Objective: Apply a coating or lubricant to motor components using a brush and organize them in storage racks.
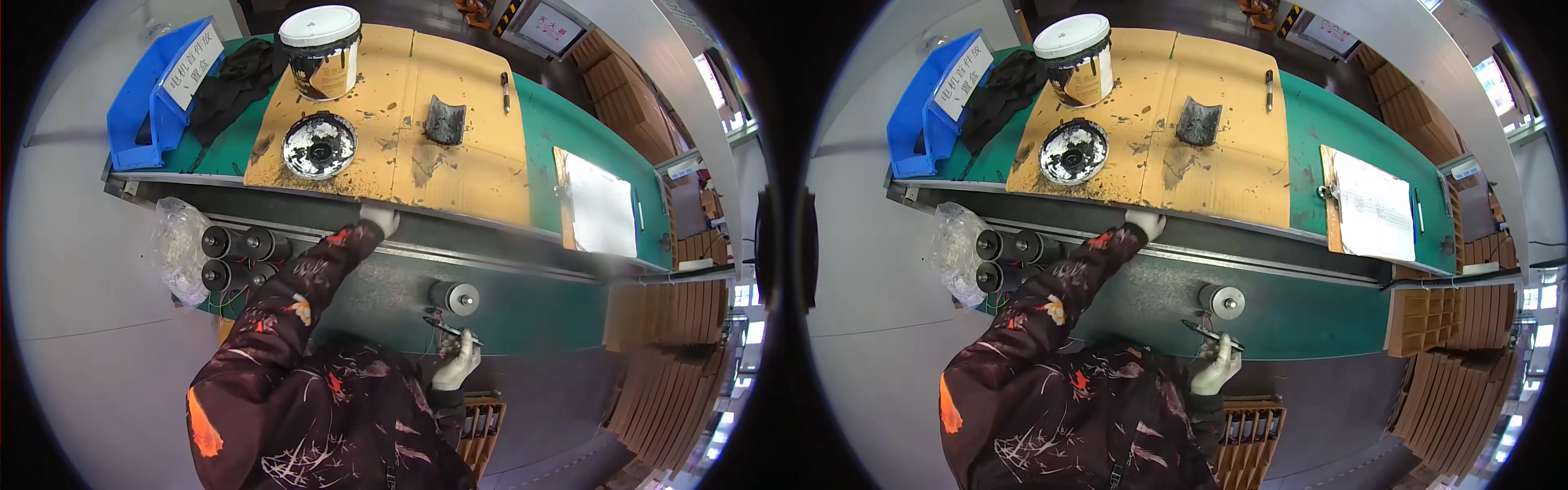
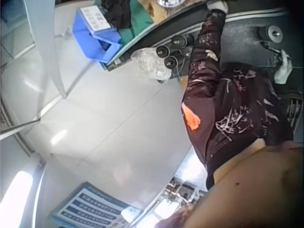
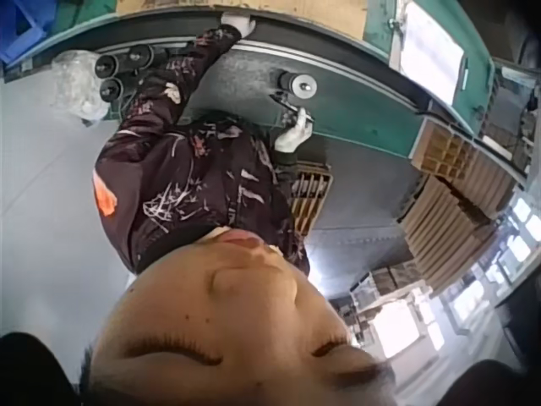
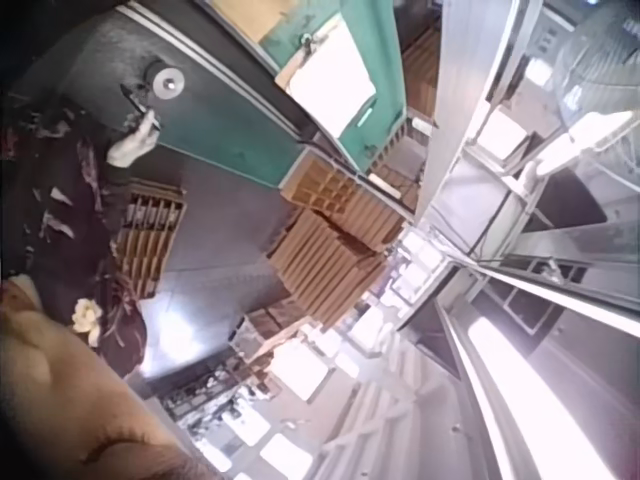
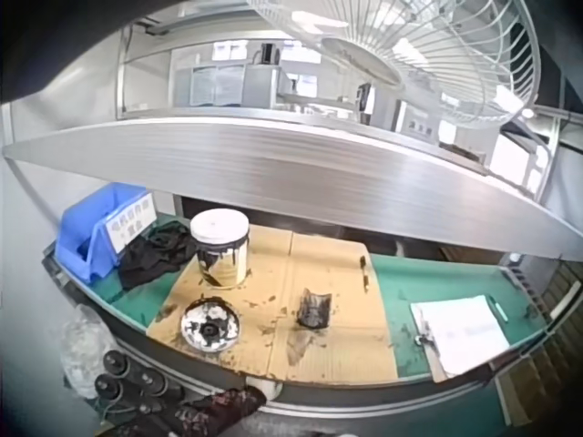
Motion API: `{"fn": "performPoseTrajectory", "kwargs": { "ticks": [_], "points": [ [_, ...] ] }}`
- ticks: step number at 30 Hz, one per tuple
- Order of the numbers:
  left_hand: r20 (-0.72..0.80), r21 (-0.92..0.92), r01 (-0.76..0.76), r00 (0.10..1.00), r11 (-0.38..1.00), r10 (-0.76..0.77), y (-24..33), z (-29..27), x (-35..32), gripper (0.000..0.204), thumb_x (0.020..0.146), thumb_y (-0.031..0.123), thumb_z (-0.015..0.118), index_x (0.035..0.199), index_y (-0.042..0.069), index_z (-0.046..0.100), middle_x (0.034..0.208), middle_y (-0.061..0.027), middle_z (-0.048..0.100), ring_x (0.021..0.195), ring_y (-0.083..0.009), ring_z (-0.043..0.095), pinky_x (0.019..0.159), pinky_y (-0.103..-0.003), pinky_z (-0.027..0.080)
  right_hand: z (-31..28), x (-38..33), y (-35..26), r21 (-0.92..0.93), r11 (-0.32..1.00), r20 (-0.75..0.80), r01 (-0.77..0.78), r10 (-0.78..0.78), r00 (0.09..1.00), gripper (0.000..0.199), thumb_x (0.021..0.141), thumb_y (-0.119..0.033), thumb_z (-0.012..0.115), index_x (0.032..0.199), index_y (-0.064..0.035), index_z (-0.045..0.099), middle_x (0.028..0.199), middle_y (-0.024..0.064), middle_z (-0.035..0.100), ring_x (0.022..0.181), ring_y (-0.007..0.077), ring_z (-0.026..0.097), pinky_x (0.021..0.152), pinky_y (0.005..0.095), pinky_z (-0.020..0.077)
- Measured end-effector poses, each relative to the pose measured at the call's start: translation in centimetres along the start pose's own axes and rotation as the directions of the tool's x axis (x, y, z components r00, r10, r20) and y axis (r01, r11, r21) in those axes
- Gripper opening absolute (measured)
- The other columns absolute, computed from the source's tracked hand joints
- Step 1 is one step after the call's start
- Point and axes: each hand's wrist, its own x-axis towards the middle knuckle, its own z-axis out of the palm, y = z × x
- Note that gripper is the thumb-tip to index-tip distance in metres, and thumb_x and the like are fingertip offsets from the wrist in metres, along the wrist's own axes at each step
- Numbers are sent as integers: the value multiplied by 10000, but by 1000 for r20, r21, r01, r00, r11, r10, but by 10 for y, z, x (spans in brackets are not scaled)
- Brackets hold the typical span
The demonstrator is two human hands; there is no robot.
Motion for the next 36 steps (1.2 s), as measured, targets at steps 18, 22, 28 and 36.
{"fn": "performPoseTrajectory", "kwargs": {
  "ticks": [18, 22, 28, 36],
  "points": [
    [353, -118, 450, 852, 885, -386, -19, 10, -80, 680, 594, 382, 856, 1118, 3, 646, 1173, -262, 607, 1071, -392, 633, 927, -423, 535, -2, -4, 7, 129, 984, 136, -126, 108, 985, 243, 958, -243, 624, 879, -16, 595, 622, 43, 572, 519, 113, 528, 511, 238, 408],
    [142, -386, 336, 942, 859, -305, 27, -96, -126, 698, 552, 278, 869, 1117, 19, 550, 1176, -215, 488, 1058, -387, 564, 922, -437, 499, -8, -3, 11, 56, 995, 186, -88, 76, 980, 274, 972, -290, 592, 850, -46, 567, 626, 34, 534, 509, 127, 501, 499, 252, 387],
    [-114, -399, 207, 956, 893, -272, 32, -103, -195, 906, 564, 269, 886, 1344, 66, 473, 1214, -210, 460, 1137, -409, 474, 994, -499, 425, 13, 5, -4, 18, 1000, 426, 26, -31, 904, 256, 987, -283, 561, 955, -33, 604, 754, 46, 587, 611, 130, 576, 547, 244, 435],
    [-91, -467, 180, 964, 865, -250, 11, -117, -246, 980, 523, 256, 905, 1387, 119, 464, 1297, -186, 487, 1204, -401, 489, 1025, -496, 419, 104, 37, -77, -9, 967, 661, 255, -185, 727, 230, 980, -220, 566, 979, 6, 607, 641, 39, 570, 517, 94, 509, 499, 234, 393]
  ]
}}
